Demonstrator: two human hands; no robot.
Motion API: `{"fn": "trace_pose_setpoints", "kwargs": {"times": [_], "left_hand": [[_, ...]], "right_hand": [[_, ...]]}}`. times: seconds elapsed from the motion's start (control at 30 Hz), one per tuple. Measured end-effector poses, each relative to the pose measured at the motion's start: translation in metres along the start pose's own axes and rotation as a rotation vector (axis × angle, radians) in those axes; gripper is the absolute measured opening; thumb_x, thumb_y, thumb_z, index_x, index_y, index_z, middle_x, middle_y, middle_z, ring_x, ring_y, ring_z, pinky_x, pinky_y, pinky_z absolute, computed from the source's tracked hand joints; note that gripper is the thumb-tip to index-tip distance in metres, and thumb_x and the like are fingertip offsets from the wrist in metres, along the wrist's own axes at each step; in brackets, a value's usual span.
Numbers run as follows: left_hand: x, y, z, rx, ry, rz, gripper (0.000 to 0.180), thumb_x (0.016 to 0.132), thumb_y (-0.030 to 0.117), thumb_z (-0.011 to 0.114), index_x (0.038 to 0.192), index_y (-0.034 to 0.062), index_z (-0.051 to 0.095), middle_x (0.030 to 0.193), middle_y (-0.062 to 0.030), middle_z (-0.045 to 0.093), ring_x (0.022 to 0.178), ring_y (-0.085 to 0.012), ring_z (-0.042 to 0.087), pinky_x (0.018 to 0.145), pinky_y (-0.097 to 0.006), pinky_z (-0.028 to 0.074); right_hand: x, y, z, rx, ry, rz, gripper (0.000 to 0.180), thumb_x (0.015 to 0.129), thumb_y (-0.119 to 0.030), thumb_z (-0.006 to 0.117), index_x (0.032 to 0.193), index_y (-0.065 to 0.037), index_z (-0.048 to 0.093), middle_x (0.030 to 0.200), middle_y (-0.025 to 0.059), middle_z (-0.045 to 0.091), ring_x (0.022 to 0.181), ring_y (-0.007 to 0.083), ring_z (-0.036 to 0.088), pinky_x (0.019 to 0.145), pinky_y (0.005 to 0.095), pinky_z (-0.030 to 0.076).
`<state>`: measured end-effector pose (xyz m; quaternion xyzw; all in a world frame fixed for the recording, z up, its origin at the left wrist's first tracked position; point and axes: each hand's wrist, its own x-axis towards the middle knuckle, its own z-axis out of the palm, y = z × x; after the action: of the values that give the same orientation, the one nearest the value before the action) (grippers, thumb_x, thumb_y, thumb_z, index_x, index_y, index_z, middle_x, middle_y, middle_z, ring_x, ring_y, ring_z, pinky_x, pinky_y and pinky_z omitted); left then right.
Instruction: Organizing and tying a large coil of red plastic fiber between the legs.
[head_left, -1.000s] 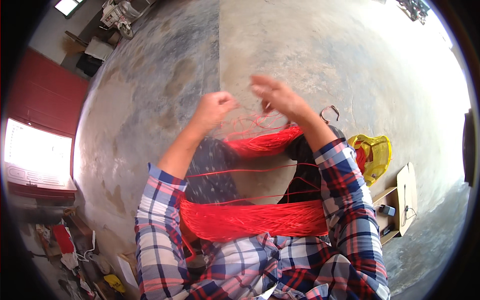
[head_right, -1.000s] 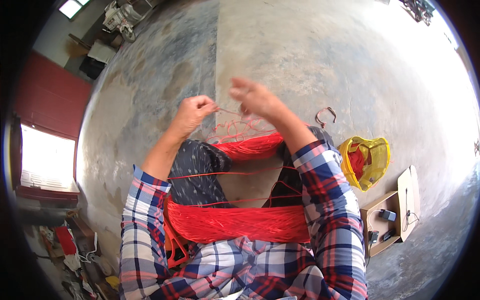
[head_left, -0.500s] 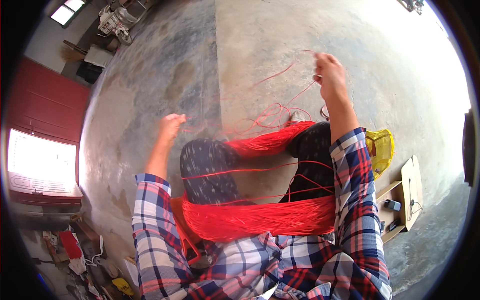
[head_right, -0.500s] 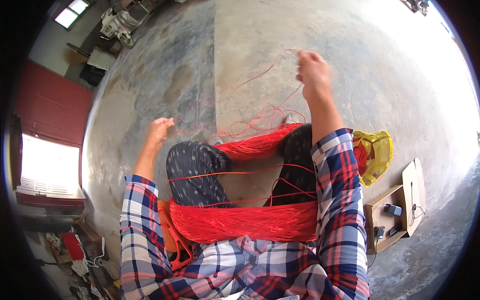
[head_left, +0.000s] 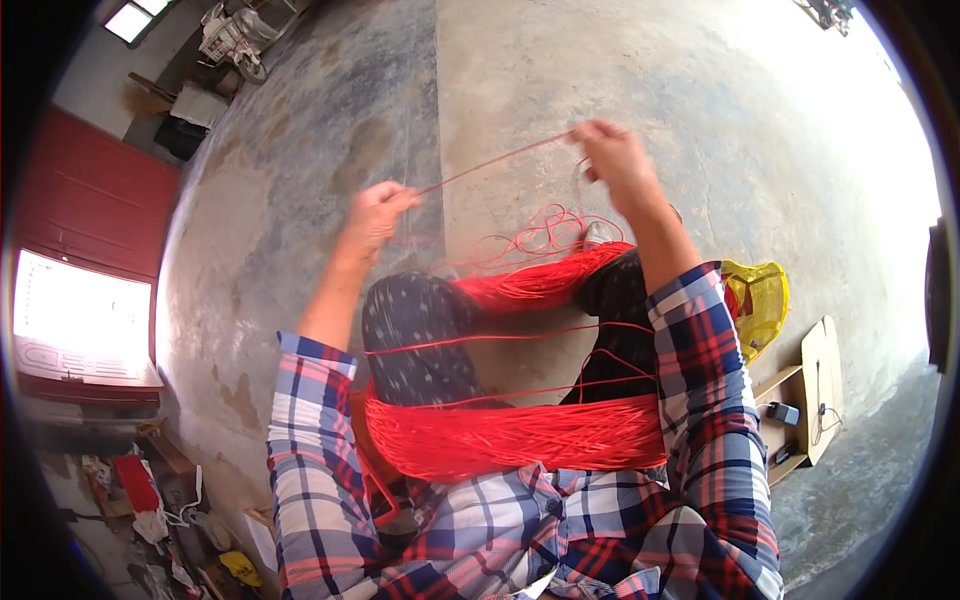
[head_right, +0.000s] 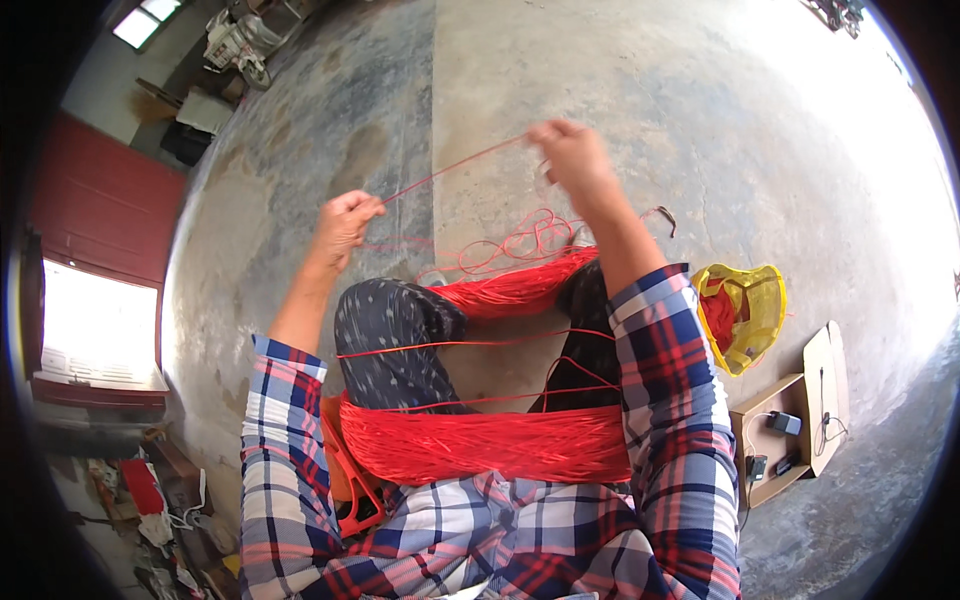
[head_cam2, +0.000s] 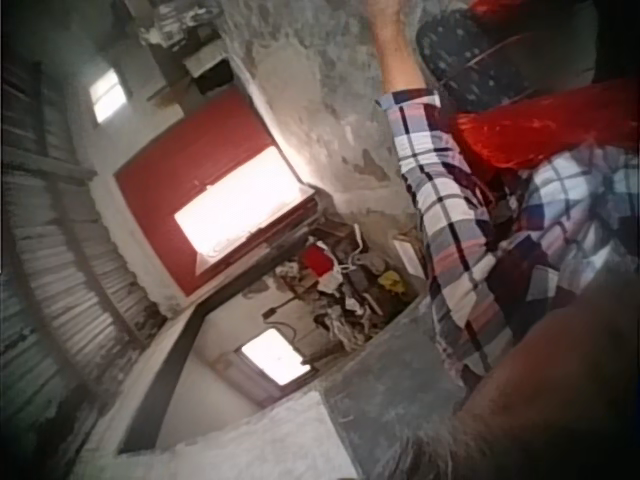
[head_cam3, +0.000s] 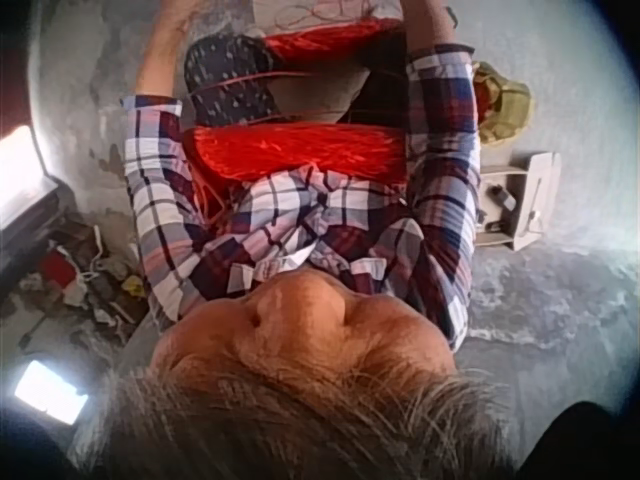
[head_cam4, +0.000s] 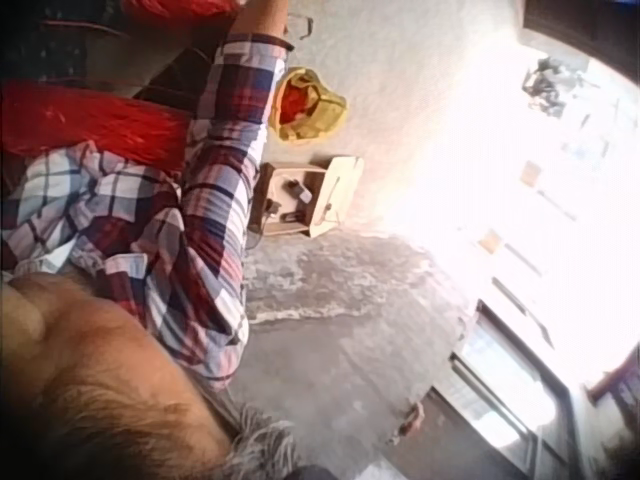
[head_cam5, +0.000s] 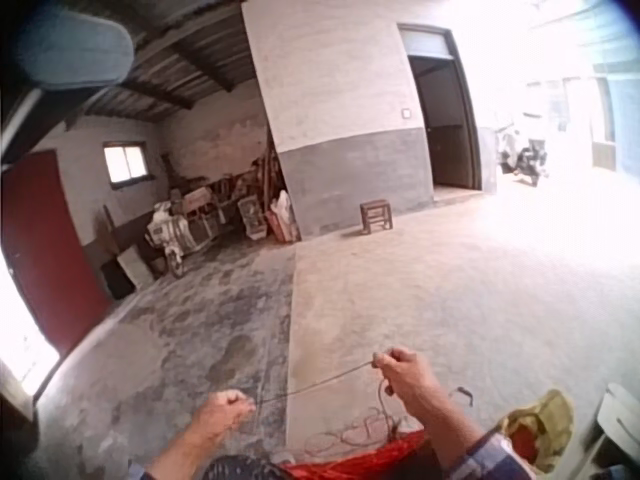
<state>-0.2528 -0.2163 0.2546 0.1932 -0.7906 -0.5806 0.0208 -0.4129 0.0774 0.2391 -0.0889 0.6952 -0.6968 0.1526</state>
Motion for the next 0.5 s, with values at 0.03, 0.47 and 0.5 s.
{"fn": "trace_pose_setpoints", "kwargs": {"times": [0.03, 0.47, 0.5], "left_hand": [[0.001, -0.017, -0.019, -0.001, 0.054, -0.094, 0.018, 0.085, 0.022, 0.066, 0.081, 0.0051, 0.067, 0.068, 0.0047, 0.058, 0.063, -0.0037, 0.045, 0.052, -0.02, 0.033], [0.0, 0.001, 0.07, 0.08, -0.168, 0.261, 0.016, 0.087, 0.017, 0.063, 0.082, 0.0025, 0.066, 0.064, 0.0058, 0.054, 0.049, -0.0016, 0.035, 0.042, -0.023, 0.025], [0.002, 0.003, 0.072, 0.063, -0.175, 0.27, 0.015, 0.088, 0.016, 0.062, 0.082, 0.0023, 0.065, 0.062, 0.0061, 0.052, 0.048, -0.0013, 0.035, 0.041, -0.022, 0.025]], "right_hand": [[0.004, -0.008, -0.008, 0.059, 0.206, 0.017, 0.024, 0.088, -0.025, 0.06, 0.089, -0.002, 0.066, 0.067, -0.0013, 0.05, 0.057, 0.0095, 0.045, 0.049, 0.0263, 0.039], [-0.035, -0.004, 0.064, -0.115, -0.365, 0.042, 0.033, 0.087, -0.03, 0.062, 0.102, -0.001, 0.066, 0.088, 0.0097, 0.066, 0.066, 0.0138, 0.059, 0.058, 0.0296, 0.05], [-0.036, -0.007, 0.066, -0.195, -0.532, 0.164, 0.032, 0.087, -0.03, 0.062, 0.101, -0.002, 0.066, 0.086, 0.008, 0.066, 0.065, 0.0127, 0.058, 0.057, 0.0291, 0.049]]}}
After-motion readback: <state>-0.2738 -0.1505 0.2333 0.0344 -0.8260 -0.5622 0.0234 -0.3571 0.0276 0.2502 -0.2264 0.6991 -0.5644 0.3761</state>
